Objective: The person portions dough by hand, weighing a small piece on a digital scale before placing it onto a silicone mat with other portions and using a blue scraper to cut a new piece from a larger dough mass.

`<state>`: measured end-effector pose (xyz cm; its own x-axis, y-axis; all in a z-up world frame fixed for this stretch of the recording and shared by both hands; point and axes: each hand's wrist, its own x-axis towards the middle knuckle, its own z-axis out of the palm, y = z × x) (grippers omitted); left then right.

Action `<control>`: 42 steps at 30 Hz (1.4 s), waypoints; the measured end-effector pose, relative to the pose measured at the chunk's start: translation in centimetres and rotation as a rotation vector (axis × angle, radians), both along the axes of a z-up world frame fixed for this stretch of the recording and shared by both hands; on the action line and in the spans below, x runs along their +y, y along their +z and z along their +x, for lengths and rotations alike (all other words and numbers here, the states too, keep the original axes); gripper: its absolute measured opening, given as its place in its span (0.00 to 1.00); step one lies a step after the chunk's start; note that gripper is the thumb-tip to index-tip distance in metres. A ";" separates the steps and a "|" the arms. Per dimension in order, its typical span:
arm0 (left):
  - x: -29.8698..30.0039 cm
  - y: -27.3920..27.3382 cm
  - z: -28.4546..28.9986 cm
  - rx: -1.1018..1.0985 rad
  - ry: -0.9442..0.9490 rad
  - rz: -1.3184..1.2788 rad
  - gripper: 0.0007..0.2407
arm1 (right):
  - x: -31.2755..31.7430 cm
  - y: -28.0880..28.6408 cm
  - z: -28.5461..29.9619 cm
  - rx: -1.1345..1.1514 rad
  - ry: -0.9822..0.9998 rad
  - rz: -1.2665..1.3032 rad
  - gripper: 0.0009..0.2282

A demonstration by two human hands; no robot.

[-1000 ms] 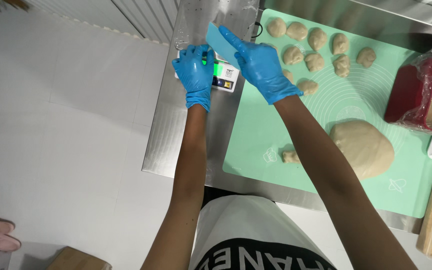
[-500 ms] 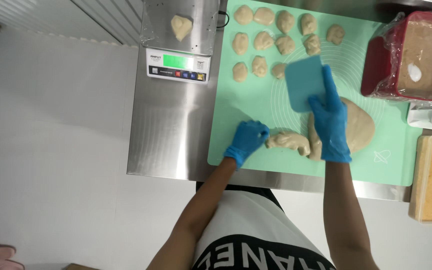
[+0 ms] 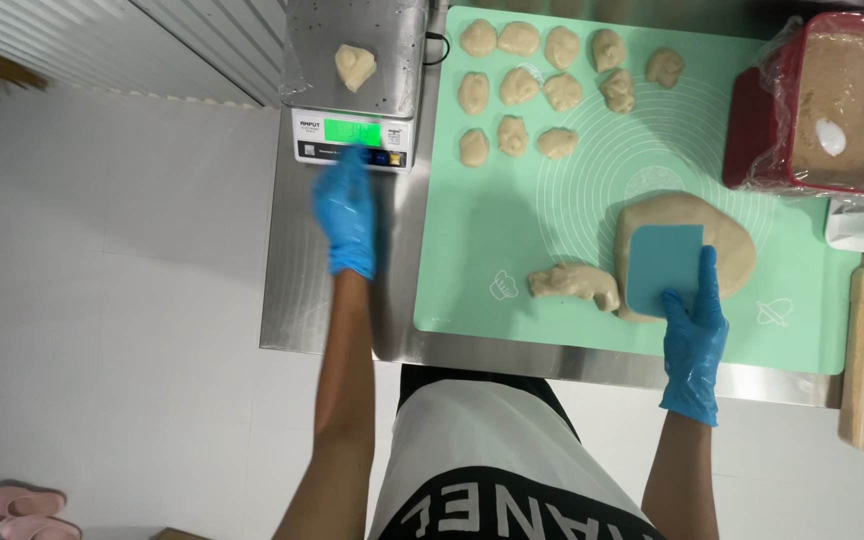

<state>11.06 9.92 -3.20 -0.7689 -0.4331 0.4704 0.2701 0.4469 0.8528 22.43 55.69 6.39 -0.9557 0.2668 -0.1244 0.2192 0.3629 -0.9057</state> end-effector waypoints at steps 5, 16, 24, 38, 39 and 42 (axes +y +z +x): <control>-5.6 1.7 -6.8 -0.185 -0.060 -0.609 0.20 | -0.4 0.0 -0.8 -0.068 -0.007 0.084 0.31; -6.2 -3.3 -17.3 -0.126 -0.013 -0.014 0.16 | -0.9 -0.6 -0.8 -0.043 -0.015 -0.087 0.32; 21.3 -8.0 -15.5 -0.233 -0.680 0.265 0.09 | -0.7 0.4 0.8 -0.038 -0.079 -0.092 0.32; 22.0 -10.2 2.8 -0.622 -0.736 -0.155 0.11 | 1.2 -4.3 4.5 -0.120 -0.232 -0.385 0.31; 21.5 -9.4 4.8 -0.615 -0.737 -0.159 0.12 | 0.3 -5.5 3.9 -0.104 -0.118 -0.376 0.30; 21.0 -6.8 7.9 -0.599 -0.732 -0.164 0.17 | -1.9 -7.3 3.5 -0.016 0.148 0.336 0.25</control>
